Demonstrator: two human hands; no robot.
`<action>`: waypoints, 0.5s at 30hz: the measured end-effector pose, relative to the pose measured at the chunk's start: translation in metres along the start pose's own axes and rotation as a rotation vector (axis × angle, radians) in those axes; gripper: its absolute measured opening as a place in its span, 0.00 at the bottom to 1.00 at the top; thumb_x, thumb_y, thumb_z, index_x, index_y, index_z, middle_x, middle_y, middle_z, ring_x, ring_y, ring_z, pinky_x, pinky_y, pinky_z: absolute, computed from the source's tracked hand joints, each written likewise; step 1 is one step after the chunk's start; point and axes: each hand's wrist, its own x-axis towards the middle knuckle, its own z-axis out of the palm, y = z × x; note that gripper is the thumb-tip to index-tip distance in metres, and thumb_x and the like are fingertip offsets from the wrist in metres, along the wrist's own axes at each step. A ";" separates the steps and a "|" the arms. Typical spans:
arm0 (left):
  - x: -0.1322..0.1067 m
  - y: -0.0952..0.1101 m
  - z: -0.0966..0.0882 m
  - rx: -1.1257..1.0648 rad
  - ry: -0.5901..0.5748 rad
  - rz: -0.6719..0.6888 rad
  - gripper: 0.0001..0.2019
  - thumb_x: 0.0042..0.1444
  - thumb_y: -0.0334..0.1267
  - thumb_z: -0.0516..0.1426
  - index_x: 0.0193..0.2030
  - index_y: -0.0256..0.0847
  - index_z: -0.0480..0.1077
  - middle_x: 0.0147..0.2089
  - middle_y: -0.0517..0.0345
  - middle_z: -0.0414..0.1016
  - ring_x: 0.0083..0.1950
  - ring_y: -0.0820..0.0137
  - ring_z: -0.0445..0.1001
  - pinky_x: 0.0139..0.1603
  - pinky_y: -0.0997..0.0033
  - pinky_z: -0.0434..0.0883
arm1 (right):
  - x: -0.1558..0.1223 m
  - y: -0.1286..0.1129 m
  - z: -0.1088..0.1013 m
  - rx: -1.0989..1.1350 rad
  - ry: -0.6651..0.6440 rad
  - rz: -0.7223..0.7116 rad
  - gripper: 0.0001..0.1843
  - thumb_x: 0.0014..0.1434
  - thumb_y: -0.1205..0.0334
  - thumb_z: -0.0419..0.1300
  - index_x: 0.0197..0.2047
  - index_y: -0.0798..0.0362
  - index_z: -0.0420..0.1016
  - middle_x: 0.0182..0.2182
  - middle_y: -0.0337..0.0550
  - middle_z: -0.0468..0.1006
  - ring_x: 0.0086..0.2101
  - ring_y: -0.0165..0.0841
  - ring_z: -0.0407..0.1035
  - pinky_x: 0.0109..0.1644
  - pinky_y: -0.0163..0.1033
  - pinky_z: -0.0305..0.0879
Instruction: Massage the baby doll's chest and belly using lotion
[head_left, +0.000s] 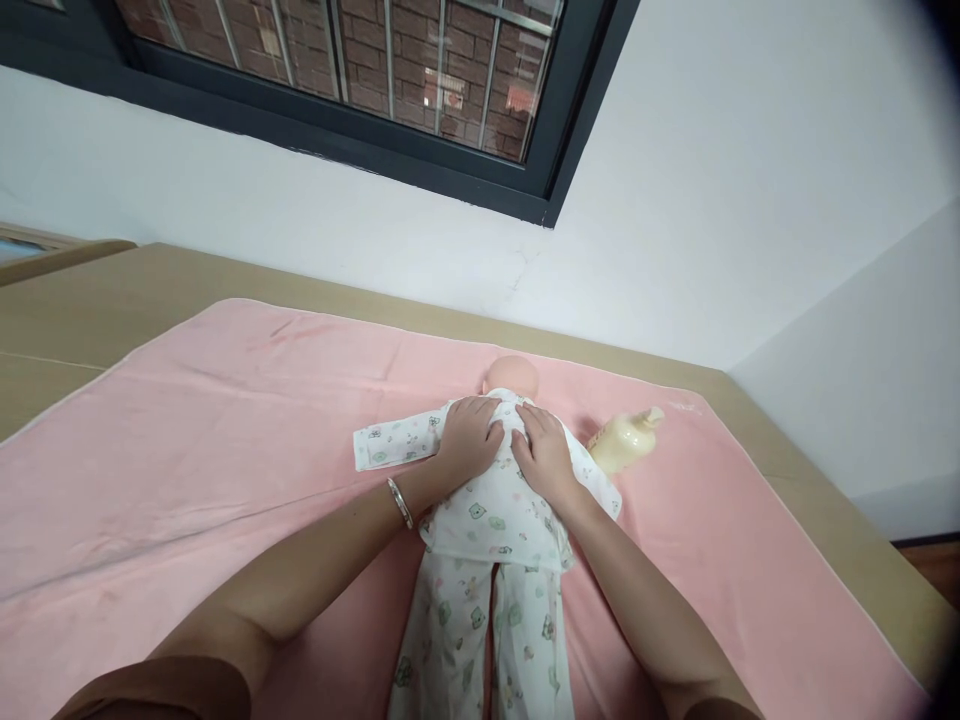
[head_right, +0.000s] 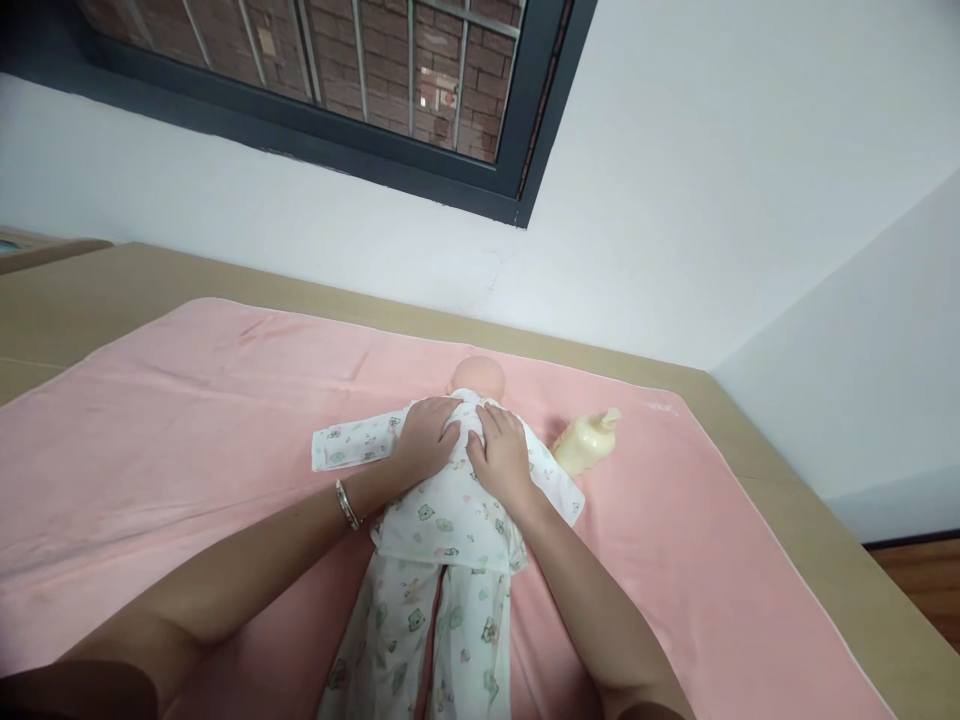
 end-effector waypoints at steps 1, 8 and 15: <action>0.000 0.000 0.000 0.003 0.006 0.000 0.15 0.57 0.33 0.50 0.50 0.39 0.70 0.49 0.50 0.77 0.52 0.58 0.72 0.56 0.53 0.66 | -0.001 -0.002 0.000 0.022 0.044 0.003 0.21 0.65 0.59 0.50 0.57 0.57 0.71 0.53 0.53 0.75 0.55 0.44 0.66 0.61 0.53 0.62; -0.002 0.002 -0.003 -0.008 0.056 0.012 0.10 0.58 0.35 0.50 0.42 0.40 0.71 0.43 0.49 0.76 0.47 0.60 0.71 0.52 0.56 0.68 | -0.001 -0.009 0.001 0.030 0.112 0.069 0.17 0.63 0.59 0.54 0.52 0.54 0.75 0.47 0.51 0.77 0.49 0.43 0.69 0.57 0.50 0.66; 0.001 -0.002 0.002 -0.027 -0.004 0.046 0.20 0.59 0.34 0.48 0.57 0.38 0.68 0.56 0.47 0.74 0.58 0.59 0.70 0.62 0.52 0.64 | 0.003 0.001 0.001 -0.047 -0.050 0.068 0.26 0.64 0.59 0.49 0.63 0.60 0.63 0.60 0.58 0.68 0.60 0.47 0.61 0.63 0.55 0.59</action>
